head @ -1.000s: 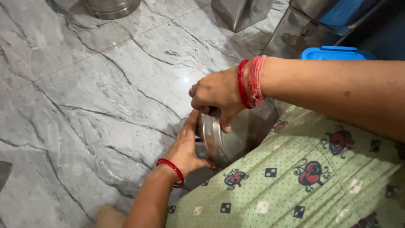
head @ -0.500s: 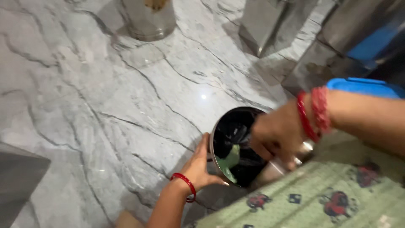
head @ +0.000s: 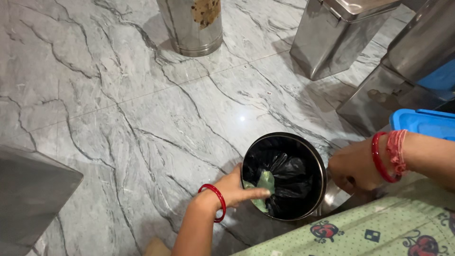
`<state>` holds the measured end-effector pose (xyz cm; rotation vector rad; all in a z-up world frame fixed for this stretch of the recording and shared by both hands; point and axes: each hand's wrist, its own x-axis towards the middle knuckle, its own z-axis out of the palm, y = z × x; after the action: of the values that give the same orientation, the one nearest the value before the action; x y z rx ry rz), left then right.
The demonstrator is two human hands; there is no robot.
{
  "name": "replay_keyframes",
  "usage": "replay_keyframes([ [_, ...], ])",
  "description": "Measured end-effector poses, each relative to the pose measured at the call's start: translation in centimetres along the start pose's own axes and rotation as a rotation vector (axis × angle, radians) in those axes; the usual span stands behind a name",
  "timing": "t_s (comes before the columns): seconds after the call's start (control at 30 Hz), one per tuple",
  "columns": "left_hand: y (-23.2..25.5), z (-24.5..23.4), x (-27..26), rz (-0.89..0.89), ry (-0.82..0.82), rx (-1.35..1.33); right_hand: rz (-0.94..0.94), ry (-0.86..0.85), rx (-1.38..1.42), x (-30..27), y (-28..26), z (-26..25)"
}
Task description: The person sits on the floor and organizes small packets and wrappers into a clear plastic container with a blue lid. They then open a metal canister, remove a black plastic bag, and place additional wrappers into it before closing the bag.
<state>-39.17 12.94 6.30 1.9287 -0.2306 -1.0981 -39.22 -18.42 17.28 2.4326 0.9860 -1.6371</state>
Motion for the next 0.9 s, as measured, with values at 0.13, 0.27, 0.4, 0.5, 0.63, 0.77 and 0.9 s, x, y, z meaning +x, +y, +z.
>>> replay_keyframes([
  [0.13, 1.8, 0.3, 0.4, -0.206, 0.165, -0.103, 0.141, 0.029, -0.023, 0.1, 1.2, 0.2],
  [0.27, 1.5, 1.7, 2.2, -0.108, 0.483, 0.164, 0.224, 0.053, -0.096, 0.2, 2.0, 0.4],
  [0.4, 0.5, 0.6, 2.9, -0.174, 0.665, 0.273, 0.299, 0.122, -0.076, 0.1, 2.2, 0.3],
  [0.5, 0.0, -2.0, 1.9, -0.292, 0.741, 0.369, 0.290, 0.170, 0.064, -1.0, 2.1, -0.1],
  [0.63, 0.4, -5.7, -0.5, -0.339, 0.853, 0.403, 0.232, 0.300, 0.164, -1.9, 1.8, -1.1],
  [0.77, 1.7, -7.0, -1.2, -0.267, 0.936, 0.326, 0.386, 0.545, 0.327, -5.4, 5.0, -1.7],
  [0.9, 3.1, -6.6, -0.3, -0.283, 0.900, 0.354, 0.511, 1.040, 0.464, -11.1, 12.1, 0.9],
])
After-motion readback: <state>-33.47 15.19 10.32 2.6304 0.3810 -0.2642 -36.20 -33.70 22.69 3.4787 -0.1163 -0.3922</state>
